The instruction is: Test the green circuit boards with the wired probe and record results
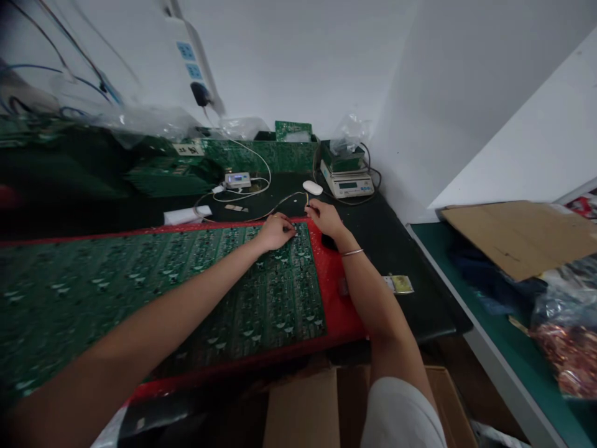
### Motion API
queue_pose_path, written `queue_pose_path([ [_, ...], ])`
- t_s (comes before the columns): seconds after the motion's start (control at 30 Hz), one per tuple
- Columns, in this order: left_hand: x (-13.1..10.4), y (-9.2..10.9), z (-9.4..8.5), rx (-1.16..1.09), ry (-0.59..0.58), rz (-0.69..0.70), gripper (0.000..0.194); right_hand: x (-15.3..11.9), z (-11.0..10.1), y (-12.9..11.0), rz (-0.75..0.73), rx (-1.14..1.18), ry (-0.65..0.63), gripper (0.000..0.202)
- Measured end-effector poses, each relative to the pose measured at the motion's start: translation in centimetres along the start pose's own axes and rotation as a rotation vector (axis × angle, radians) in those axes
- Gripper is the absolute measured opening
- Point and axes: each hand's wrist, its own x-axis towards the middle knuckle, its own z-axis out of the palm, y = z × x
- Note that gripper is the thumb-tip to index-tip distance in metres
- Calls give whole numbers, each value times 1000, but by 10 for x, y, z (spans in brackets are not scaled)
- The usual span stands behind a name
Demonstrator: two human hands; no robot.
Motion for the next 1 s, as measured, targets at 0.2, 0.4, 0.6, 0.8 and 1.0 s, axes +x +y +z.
queue_pose_path([
  [0.2, -15, 10, -3, 66, 26, 28, 21, -3, 2, -1, -3, -3, -5, 15],
  [0.4, -46, 21, -17, 221, -66, 236, 35, 6, 1, -11, 5, 74, -30, 20],
  [0.6, -113, 31, -37, 218, 13, 324, 51, 28, 5, -32, -158, 21, -225, 29],
  [0.8, -250, 9, -59, 146, 146, 457, 32, 20, 32, -28, -111, 58, -231, 26],
  [1.0, -331, -38, -76, 168, 312, 232, 26, 17, 39, -22, -109, 73, -259, 25],
])
